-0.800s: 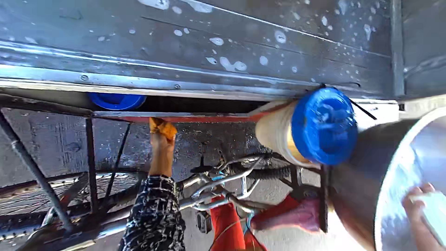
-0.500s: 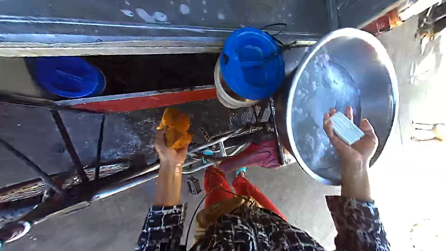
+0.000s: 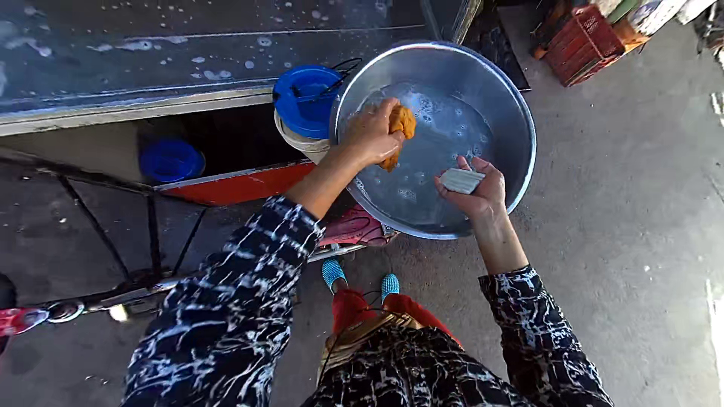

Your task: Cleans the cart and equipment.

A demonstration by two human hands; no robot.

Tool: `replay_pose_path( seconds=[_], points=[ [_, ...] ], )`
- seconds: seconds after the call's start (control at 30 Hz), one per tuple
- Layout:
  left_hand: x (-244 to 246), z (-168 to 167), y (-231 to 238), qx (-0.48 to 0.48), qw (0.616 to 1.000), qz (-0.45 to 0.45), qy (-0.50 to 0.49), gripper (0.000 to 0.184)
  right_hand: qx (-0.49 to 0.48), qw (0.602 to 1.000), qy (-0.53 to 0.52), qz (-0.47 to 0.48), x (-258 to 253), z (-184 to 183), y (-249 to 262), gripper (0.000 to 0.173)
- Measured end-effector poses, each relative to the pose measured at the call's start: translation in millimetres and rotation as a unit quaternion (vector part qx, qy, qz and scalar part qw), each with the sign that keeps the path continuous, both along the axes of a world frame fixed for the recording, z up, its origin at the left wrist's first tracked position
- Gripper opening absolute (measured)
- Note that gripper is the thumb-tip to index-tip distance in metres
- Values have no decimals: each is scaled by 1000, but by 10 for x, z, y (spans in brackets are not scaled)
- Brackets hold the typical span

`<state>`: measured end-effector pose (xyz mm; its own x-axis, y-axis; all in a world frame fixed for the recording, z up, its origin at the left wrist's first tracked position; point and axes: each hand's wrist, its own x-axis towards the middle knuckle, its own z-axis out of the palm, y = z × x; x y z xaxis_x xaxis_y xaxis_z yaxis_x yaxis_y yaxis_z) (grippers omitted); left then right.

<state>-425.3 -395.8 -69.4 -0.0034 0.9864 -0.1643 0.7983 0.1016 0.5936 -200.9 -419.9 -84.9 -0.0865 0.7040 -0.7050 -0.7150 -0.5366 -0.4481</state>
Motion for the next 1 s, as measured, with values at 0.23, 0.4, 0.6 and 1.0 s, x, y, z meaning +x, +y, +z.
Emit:
replay_pose_path(
  seconds=[0.23, 0.4, 0.6, 1.0],
  points=[
    [709, -619, 245, -153, 974, -57, 159, 85, -29, 997, 16, -70, 145, -31, 73, 29],
    [675, -439, 43, -171, 926, 100, -321, 38, 48, 997, 60, -12, 325, 50, -224, 46],
    [242, 227, -1137, -41, 791, 186, -581, 20, 92, 990, 106, -33, 257, 237, -215, 38],
    [283, -1523, -1838, 92, 963, 207, -148, 56, 100, 988, 120, -3, -67, 62, -644, 48]
  ],
)
